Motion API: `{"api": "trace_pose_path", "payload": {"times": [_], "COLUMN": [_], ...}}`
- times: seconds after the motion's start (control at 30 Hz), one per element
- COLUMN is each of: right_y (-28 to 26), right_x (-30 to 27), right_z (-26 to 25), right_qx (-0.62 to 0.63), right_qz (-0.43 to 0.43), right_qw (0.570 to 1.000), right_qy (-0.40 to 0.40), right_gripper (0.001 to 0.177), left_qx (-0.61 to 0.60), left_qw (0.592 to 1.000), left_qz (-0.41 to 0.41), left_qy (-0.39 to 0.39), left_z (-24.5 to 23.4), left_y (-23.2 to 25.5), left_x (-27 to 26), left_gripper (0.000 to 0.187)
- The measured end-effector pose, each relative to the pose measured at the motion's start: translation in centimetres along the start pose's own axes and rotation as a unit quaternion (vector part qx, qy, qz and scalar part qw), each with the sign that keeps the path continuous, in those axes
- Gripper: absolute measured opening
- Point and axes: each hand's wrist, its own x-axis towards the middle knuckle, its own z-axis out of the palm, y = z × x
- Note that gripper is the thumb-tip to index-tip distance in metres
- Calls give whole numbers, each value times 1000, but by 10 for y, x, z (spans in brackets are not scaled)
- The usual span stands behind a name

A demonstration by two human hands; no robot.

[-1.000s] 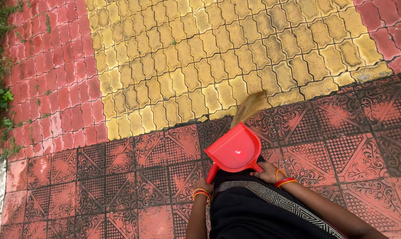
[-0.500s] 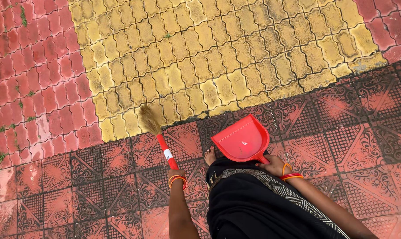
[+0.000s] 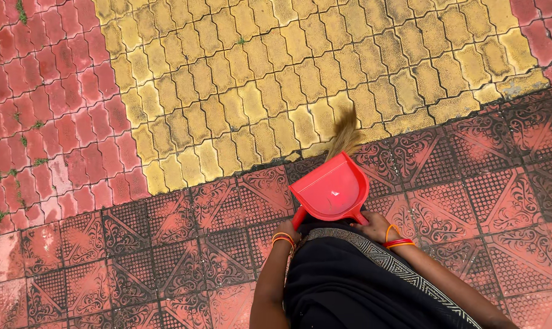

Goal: The person sweeps an outdoor tiled floor using a broom and a red dustpan, moving dirt and debris across the patterned surface.

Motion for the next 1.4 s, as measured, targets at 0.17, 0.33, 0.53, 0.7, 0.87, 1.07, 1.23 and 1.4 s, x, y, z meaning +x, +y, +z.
{"api": "trace_pose_path", "payload": {"times": [0.17,0.33,0.53,0.7,0.87,1.07,1.23,1.4], "right_y": [-26,-39,-47,-43,-35,-47,-63,-77], "right_x": [-1,-3,3,16,37,60,88,117], "right_z": [6,8,10,18,22,14,-9,-57], "right_qx": [2,23,-14,4,-5,-4,-32,-43], "right_qz": [-12,8,44,18,-8,-29,-37,-95], "right_qw": [1000,999,998,999,1000,999,998,994], "right_qy": [15,41,51,44,28,13,-25,-24], "right_gripper": [47,53,49,45,41,42,44,51], "left_qx": [-51,-89,-240,-203,-103,-53,-65,-144], "left_qw": [989,961,922,956,992,999,990,951], "left_qz": [-121,-241,-277,-199,-67,3,-88,-255], "left_qy": [63,104,123,71,5,-10,86,101], "left_z": [-33,-75,-108,-91,-59,-54,-64,-91], "left_y": [-70,-125,-125,-85,-30,5,-17,-38], "left_x": [-14,-13,27,39,31,17,-1,-9], "left_gripper": [34,42,44,43,42,41,37,36]}}
